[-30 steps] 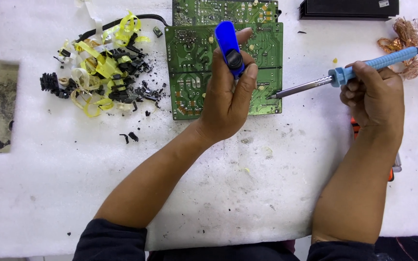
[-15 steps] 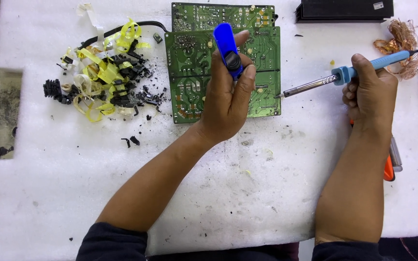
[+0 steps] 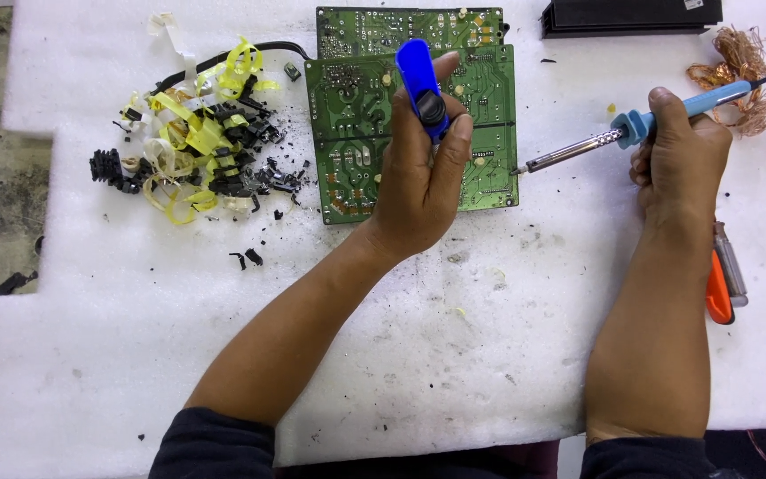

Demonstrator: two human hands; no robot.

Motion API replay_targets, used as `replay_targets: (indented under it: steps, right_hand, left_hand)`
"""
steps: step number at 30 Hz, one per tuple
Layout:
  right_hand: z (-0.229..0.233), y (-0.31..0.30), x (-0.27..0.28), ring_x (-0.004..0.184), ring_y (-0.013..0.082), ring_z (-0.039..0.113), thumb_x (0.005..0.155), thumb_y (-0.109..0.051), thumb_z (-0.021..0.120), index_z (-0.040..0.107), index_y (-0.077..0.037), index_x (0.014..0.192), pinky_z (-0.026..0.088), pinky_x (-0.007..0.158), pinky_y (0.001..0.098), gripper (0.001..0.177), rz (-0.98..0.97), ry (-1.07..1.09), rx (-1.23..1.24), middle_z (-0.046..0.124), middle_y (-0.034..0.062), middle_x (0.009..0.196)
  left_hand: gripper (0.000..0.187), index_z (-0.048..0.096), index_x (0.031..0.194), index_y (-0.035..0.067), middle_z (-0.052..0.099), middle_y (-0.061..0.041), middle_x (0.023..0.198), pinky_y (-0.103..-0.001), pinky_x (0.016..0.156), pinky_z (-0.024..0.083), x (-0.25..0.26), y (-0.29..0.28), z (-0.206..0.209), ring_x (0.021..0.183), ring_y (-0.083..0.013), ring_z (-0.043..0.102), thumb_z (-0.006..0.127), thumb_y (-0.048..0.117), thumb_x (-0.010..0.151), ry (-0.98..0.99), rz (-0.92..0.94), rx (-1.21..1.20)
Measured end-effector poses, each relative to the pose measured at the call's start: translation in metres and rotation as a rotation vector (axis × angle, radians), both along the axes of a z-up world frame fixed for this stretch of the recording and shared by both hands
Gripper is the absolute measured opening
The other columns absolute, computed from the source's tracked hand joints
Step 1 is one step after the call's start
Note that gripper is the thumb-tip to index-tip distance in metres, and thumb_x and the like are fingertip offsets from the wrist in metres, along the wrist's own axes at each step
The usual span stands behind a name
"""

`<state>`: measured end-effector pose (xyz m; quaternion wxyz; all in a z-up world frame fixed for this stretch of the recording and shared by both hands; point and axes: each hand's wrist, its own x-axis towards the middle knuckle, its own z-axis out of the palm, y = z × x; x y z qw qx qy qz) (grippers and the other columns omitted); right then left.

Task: The person uses a soldering iron to work on a green circuit board placed on a white foam surface. They hold a blue tool in their left hand while applying the soldering iron with their right hand to various points on the board. The workspace contains scattered electronic components and tools like pliers.

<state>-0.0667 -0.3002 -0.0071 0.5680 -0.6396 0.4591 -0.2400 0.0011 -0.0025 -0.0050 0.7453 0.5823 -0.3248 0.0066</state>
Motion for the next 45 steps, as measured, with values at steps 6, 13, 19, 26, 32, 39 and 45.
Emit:
replay_targets:
  steps: [6,13,19,26,32,39,45]
  right_hand:
    - [0.003,-0.003,-0.001,0.046,0.0071,0.043,0.107,-0.037,0.071,0.055,-0.022,0.104,0.027,0.043,0.0248,0.023,-0.035,-0.081,0.053,0.068,0.0023,0.074]
    - [0.039,0.004,-0.026,0.053,0.0083,0.049,0.099,-0.03,0.079,0.065,-0.016,0.094,0.036,0.047,0.024,0.02,-0.147,-0.345,0.113,0.05,-0.0033,0.063]
    - [0.048,0.045,-0.081,0.046,0.0162,0.049,0.095,-0.041,0.072,0.068,-0.014,0.088,0.045,0.045,0.0298,0.028,-0.158,-0.314,-0.046,0.058,0.0058,0.062]
    - [-0.031,0.114,-0.158,0.065,0.0295,0.066,0.111,-0.02,0.065,0.066,-0.002,0.114,0.06,0.052,0.039,0.018,-0.073,-0.602,-0.328,0.066,0.016,0.099]
    - [-0.065,0.121,-0.174,0.076,0.0362,0.07,0.116,-0.018,0.062,0.063,0.0,0.124,0.069,0.065,0.0449,0.02,0.07,-0.652,-0.474,0.064,0.0173,0.116]
    - [-0.059,0.124,-0.164,0.077,0.0354,0.069,0.114,-0.021,0.066,0.064,-0.002,0.122,0.068,0.066,0.0451,0.021,0.095,-0.611,-0.453,0.065,0.0163,0.118]
    - [-0.063,0.125,-0.165,0.077,0.0366,0.07,0.116,-0.023,0.064,0.063,-0.002,0.124,0.068,0.065,0.0453,0.023,0.115,-0.667,-0.502,0.065,0.0159,0.119]
  left_hand:
    - [0.046,0.03,0.172,0.018,0.054,0.001,0.116,-0.029,0.079,0.054,0.0,0.0,-0.001,0.083,-0.0114,0.053,0.049,0.019,0.129,0.007,-0.015,0.0]
    - [0.046,0.032,0.171,0.018,0.056,0.0,0.117,-0.03,0.079,0.055,0.005,-0.002,0.001,0.084,-0.0119,0.053,0.049,0.02,0.128,-0.009,0.006,-0.002]
    - [0.047,0.031,0.171,0.019,0.058,-0.001,0.115,-0.029,0.074,0.055,0.006,-0.005,-0.005,0.083,-0.0118,0.056,0.049,0.018,0.128,-0.033,-0.012,-0.034]
    - [0.047,0.031,0.171,0.018,0.057,-0.002,0.118,-0.026,0.071,0.054,0.007,-0.007,-0.007,0.081,-0.011,0.054,0.049,0.019,0.127,0.014,-0.009,-0.037]
    - [0.046,0.032,0.171,0.021,0.056,0.0,0.118,-0.027,0.071,0.055,0.008,-0.007,-0.01,0.08,-0.0104,0.054,0.049,0.023,0.127,0.025,0.011,-0.038]
    - [0.049,0.029,0.174,0.026,0.057,0.001,0.114,-0.027,0.072,0.054,0.012,-0.008,-0.014,0.08,-0.0101,0.053,0.047,0.028,0.129,0.023,0.029,-0.048]
    - [0.049,0.029,0.174,0.027,0.058,0.002,0.113,-0.029,0.076,0.058,0.016,-0.01,-0.017,0.081,-0.0106,0.056,0.049,0.03,0.129,-0.007,0.064,-0.05]
